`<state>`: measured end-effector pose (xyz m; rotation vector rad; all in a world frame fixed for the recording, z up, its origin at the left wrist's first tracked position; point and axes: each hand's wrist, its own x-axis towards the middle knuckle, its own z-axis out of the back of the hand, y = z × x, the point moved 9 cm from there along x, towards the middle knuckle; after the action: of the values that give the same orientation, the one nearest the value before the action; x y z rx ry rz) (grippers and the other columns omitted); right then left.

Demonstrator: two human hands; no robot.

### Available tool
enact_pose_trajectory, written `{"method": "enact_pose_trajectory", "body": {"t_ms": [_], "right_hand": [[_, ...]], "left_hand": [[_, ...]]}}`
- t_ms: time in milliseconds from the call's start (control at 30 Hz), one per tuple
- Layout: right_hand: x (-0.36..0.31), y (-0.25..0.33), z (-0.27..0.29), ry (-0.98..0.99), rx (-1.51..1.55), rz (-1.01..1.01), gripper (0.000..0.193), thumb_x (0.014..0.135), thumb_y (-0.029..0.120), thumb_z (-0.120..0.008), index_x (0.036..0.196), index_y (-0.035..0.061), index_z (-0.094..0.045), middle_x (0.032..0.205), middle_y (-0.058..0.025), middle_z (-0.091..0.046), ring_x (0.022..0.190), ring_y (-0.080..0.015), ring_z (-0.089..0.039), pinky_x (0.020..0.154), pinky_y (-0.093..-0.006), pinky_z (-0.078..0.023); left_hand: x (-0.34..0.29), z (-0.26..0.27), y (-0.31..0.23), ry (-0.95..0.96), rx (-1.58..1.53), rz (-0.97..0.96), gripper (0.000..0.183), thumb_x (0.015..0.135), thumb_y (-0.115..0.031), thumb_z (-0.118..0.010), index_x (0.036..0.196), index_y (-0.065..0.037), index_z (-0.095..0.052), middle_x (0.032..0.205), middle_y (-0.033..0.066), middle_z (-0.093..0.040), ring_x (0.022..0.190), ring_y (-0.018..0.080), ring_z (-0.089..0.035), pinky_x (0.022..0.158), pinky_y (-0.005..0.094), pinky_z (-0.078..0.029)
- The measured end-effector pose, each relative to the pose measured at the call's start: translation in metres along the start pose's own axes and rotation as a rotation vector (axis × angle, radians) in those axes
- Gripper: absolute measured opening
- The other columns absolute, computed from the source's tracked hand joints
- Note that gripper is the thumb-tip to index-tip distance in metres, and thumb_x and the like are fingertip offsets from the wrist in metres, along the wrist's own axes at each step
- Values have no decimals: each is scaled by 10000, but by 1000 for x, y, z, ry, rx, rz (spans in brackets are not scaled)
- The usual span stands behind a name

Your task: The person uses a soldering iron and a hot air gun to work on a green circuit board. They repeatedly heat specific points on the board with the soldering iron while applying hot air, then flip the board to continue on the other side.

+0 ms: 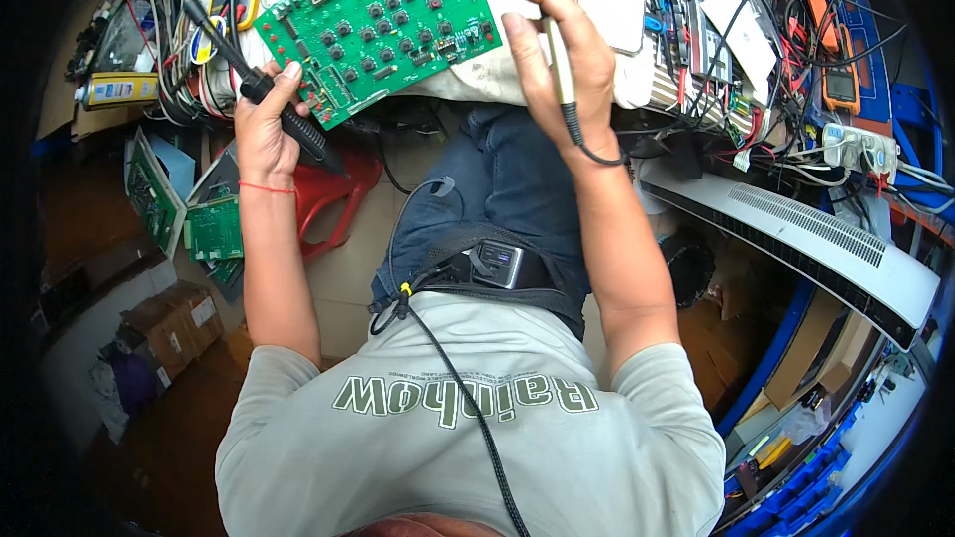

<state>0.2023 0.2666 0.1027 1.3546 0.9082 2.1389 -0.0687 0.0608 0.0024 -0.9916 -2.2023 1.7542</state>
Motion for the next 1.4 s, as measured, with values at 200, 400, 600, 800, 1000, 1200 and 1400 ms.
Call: {"method": "enact_pose_trajectory", "body": {"t_ms": [200,400,600,800,1000,1200,1400], "right_hand": [[-43,-24,-9,48,27,-75,305,908,4,-711,1209,45,-685,1073,-133,-741,917,-235,-715,812,-316,-550],[-52,-28,-14,76,22,-112,342,874,-13,-730,1208,56,-696,1052,-137,-735,873,-232,-701,790,-318,-545],[-60,-29,-18,93,26,-85,364,850,-40,-733,1201,38,-677,1025,-140,-728,866,-267,-700,774,-331,-546],[-63,-23,-20,158,-42,-21,338,923,-25,-698,1250,22,-629,1157,-110,-748,932,-153,-705,822,-278,-558],[-59,-18,-15,89,23,-13,357,892,-40,-697,1243,13,-656,1068,-153,-754,952,-256,-728,837,-328,-565],[-58,-11,-7,80,106,-86,350,966,38,-671,1295,-63,-606,1064,-151,-773,993,-232,-752,884,-312,-577],[-52,-10,-3,98,128,-81,370,986,85,-669,1309,-76,-588,983,-134,-784,933,-204,-759,838,-297,-588]], "left_hand": [[13,-1,34,100,-72,117,101,950,-83,-724,1007,-28,-661,896,40,-673,776,143,-676,741,319,-603],[15,6,44,104,-90,97,166,962,-81,-706,1097,-4,-648,988,74,-696,858,161,-695,785,326,-608],[12,7,48,87,-124,76,219,960,-80,-709,1148,-6,-625,1033,78,-696,907,164,-687,809,330,-599],[5,8,50,67,-149,49,274,939,-62,-733,1167,-36,-585,948,35,-673,850,116,-659,681,299,-605],[4,9,47,67,-130,16,293,938,-62,-732,1184,-43,-573,944,31,-672,836,116,-664,652,295,-601],[4,10,49,52,-128,27,274,937,-63,-736,1169,-29,-593,953,30,-674,843,111,-654,692,287,-589],[2,6,49,49,-154,43,242,942,-54,-728,1157,-27,-621,985,36,-675,883,120,-651,792,303,-578]]}}
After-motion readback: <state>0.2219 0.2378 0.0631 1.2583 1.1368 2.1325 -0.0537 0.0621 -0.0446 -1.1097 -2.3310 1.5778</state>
